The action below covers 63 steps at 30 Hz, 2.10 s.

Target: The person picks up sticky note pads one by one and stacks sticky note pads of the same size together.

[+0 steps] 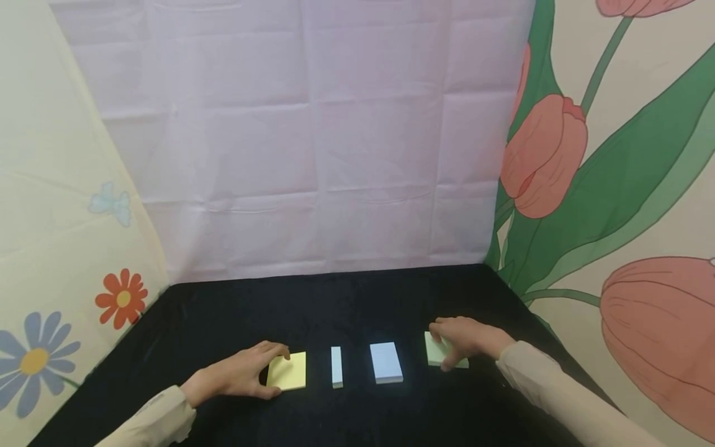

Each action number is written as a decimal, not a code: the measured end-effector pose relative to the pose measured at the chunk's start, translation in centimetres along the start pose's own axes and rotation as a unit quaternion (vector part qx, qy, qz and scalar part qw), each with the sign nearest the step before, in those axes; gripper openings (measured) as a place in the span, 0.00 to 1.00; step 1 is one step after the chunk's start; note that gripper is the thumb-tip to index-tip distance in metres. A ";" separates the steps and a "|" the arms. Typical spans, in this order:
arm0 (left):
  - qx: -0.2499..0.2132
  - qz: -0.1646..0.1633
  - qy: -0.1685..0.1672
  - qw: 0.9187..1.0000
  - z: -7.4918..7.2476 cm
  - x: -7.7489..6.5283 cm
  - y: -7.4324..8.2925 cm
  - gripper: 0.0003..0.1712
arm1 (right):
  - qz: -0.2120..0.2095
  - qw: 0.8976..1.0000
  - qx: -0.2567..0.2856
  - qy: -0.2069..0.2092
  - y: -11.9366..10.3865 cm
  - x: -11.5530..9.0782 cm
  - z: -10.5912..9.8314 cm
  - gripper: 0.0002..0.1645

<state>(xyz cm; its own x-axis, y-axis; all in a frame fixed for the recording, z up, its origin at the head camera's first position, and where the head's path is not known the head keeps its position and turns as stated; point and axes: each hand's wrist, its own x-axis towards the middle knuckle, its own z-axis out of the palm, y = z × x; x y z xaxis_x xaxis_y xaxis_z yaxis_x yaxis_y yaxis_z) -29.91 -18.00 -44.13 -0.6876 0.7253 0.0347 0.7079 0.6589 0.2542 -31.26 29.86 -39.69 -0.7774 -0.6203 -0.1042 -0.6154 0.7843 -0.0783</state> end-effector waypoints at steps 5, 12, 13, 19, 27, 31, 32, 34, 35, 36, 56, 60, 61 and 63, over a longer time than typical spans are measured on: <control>0.001 -0.018 -0.014 1.000 -0.2 -0.5 -0.3 0.37 | -0.004 1.000 -0.005 0.003 0.0 0.0 0.1 0.30; 0.003 -0.042 -0.018 0.999 -0.5 -1.4 -0.6 0.38 | -0.003 1.000 -0.005 0.002 -0.1 0.0 0.2 0.30; 0.002 -0.046 -0.019 0.999 -0.5 -1.6 -0.6 0.38 | -0.003 1.000 -0.005 0.002 -0.1 0.0 0.2 0.30; -0.007 -0.056 -0.020 0.998 -0.5 -2.0 -0.7 0.38 | -0.011 1.000 -0.004 0.005 -0.2 -0.1 0.2 0.30; -0.008 -0.055 -0.023 0.998 -0.7 -2.1 -0.8 0.38 | -0.009 1.000 -0.007 0.006 0.0 -0.1 0.2 0.30; -0.009 -0.058 -0.021 0.998 -1.0 -2.1 -0.6 0.39 | 0.003 1.000 -0.005 -0.001 0.0 0.1 0.0 0.30; -0.010 -0.059 -0.021 0.998 -1.0 -2.2 -0.6 0.39 | 0.006 1.000 -0.004 -0.002 -0.1 0.1 0.0 0.30; -0.010 -0.059 -0.021 0.998 -1.0 -2.2 -0.5 0.39 | 0.010 1.000 -0.003 -0.006 -0.1 0.1 0.0 0.30; -0.009 -0.059 -0.022 0.998 -1.0 -2.2 -0.5 0.40 | 0.012 1.000 -0.004 -0.007 -0.1 0.1 0.0 0.30; -0.009 -0.058 -0.021 0.998 -1.0 -2.2 -0.5 0.40 | 0.013 1.000 -0.005 -0.009 -0.2 0.1 0.0 0.30; -0.002 -0.062 -0.030 0.998 -1.2 -1.8 -0.5 0.45 | 0.015 1.000 0.000 -0.023 -0.4 0.0 -0.4 0.27; -0.001 -0.061 -0.031 0.998 -1.1 -1.8 -0.6 0.45 | 0.009 1.000 0.009 -0.022 -0.5 0.0 -0.4 0.26; -0.001 -0.060 -0.030 0.998 -1.1 -1.8 -0.6 0.45 | 0.009 1.000 0.011 -0.022 -0.5 -0.1 -0.4 0.26; -0.003 -0.060 -0.030 0.998 -1.1 -1.8 -0.6 0.44 | 0.011 1.000 0.011 -0.020 -0.5 -0.1 -0.3 0.26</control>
<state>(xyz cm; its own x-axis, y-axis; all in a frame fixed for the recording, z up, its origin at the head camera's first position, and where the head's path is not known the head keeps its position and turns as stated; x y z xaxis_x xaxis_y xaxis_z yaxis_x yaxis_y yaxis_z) -29.28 -19.89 -43.31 -0.7570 0.6512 -0.0541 0.6191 0.7411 0.2597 -30.95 29.52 -39.30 -0.7850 -0.6021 -0.1458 -0.5943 0.7984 -0.0970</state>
